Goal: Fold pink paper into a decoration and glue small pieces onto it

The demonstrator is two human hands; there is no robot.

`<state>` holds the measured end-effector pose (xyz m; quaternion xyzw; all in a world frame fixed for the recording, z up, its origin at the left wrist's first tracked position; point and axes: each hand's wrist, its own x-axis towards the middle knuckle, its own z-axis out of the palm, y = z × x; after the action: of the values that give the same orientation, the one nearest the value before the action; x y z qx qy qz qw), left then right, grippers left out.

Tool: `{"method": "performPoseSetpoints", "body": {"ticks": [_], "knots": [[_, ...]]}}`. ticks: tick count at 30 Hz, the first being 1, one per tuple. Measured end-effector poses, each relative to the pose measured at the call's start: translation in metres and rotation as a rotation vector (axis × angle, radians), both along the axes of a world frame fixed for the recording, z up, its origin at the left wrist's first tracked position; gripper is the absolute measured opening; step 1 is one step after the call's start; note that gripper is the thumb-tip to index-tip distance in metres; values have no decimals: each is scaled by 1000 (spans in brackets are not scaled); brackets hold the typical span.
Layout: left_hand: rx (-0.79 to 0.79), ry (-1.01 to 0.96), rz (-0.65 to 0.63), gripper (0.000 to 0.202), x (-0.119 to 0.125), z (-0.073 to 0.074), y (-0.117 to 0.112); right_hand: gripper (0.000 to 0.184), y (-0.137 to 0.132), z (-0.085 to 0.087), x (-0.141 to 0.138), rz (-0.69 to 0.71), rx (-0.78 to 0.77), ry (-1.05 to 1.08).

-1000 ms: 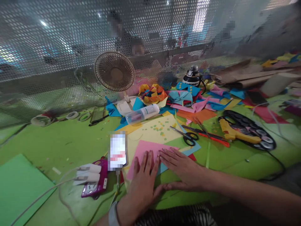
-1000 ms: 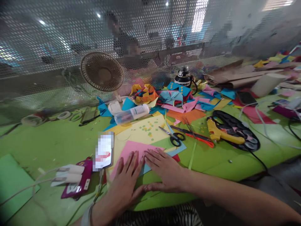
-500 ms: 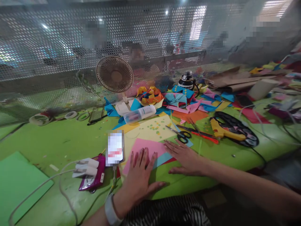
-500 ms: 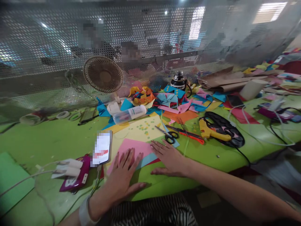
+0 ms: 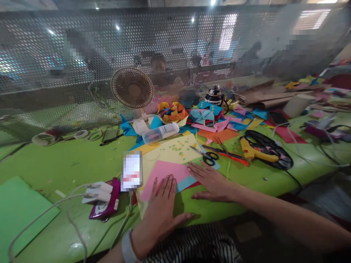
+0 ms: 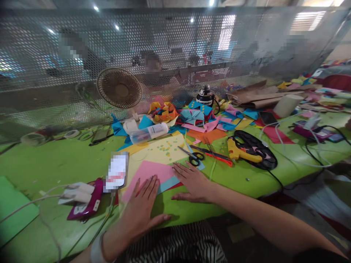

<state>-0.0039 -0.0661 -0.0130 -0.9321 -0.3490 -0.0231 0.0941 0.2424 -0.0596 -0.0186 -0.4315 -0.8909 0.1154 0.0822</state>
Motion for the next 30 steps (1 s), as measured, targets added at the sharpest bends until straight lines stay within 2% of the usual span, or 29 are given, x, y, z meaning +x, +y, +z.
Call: {"method": "performPoseSetpoints", "body": {"ticks": [4,9,15,18,20,25,27,30], "knots": [[55,13,5,91,-27,1,-11,87,0,2,0,-1,-14,-17],[133,-25,26,92,-51,-4,-23,86,1,2,-1,2,-20,-58],[105,-25,29,94,-66,-7,-28,89,-2,1,2,-35,28,-97],[94,-34,32,97,-67,-8,-29,91,-2,7,-9,-68,62,-76],[81,-30,40,99,-66,-9,-29,92,-1,14,-26,-33,72,-42],[17,5,46,97,-67,-9,-28,87,1,21,-70,215,14,16],[3,11,39,96,-70,-8,-27,87,1,18,-72,253,-21,11],[-10,1,28,95,-73,-5,-25,87,1,13,-58,212,-48,-2]]}}
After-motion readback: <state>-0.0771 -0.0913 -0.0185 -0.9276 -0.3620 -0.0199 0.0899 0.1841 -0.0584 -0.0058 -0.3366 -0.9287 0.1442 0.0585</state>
